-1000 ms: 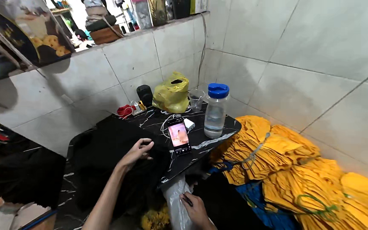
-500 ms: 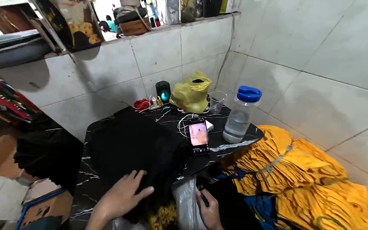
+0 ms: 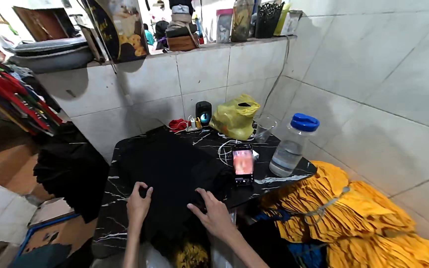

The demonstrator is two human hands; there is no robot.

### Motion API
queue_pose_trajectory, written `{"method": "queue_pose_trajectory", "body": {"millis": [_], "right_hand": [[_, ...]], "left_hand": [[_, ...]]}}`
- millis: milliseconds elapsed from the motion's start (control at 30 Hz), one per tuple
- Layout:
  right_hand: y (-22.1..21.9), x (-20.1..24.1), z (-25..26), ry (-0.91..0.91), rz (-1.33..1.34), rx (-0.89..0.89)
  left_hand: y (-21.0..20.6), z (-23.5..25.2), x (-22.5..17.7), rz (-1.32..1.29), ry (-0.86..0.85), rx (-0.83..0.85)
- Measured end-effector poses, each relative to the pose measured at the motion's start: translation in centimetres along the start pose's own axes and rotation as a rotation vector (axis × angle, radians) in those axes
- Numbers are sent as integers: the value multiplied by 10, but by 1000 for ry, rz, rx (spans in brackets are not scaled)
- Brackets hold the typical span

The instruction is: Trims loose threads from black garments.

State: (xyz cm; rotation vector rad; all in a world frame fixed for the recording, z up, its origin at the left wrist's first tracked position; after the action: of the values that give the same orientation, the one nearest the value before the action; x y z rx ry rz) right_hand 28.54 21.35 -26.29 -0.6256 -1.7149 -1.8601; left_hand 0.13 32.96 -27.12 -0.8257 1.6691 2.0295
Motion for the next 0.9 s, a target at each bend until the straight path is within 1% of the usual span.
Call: {"method": "queue_pose_trajectory", "body": {"millis": [67,167,267,367,467,533,633,667,700,767,800,867,900], "right_hand": [[-8,1,7,-10,-36,50],[-10,-3,14,13,-3,64],[-3,-16,24,55,38,49],[11,-38,34,52,75,30],[26,-56,41,65,42,-26],[42,-58,34,128,-15,-124],[83,-68,5,177,-19,-396],[99,-74,-6,170,-19,-486],[114,-82,-15,157,-21,-559],[132,-97,-26,139,-33,-650],[135,-103,-27,129,-46,-656],[131,-114,-22,119,-59,-615],[129,-116,-18,125,-59,-605]], "left_hand": [[4,-11,-5,-37,-87,-97],[8,-19,-6,-72,-180,-115],[7,-35,-9,-85,-205,-111],[6,-66,-15,-96,-215,-132],[7,-95,-13,-140,-227,-186],[9,-103,-6,-137,-204,-223],[21,-109,1,20,-163,-237],[26,-112,-3,73,-196,-247],[31,-116,-12,84,-265,-247],[32,-128,-44,5,-447,-178],[24,-137,-61,-38,-521,-112],[-3,-153,-89,-65,-639,26],[-19,-159,-95,-75,-675,81]]}}
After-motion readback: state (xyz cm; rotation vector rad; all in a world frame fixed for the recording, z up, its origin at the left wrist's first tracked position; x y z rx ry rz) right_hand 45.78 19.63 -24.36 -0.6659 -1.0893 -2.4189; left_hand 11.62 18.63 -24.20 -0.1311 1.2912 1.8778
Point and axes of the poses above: each hand's wrist, its own z-axis towards the middle knuckle, its own y-axis out of the back of the hand, x = y × z, the point moved 10 cm from there along z, towards the middle knuckle, and after that the axes turned 3 degrees about y, right-handed, at the moved point
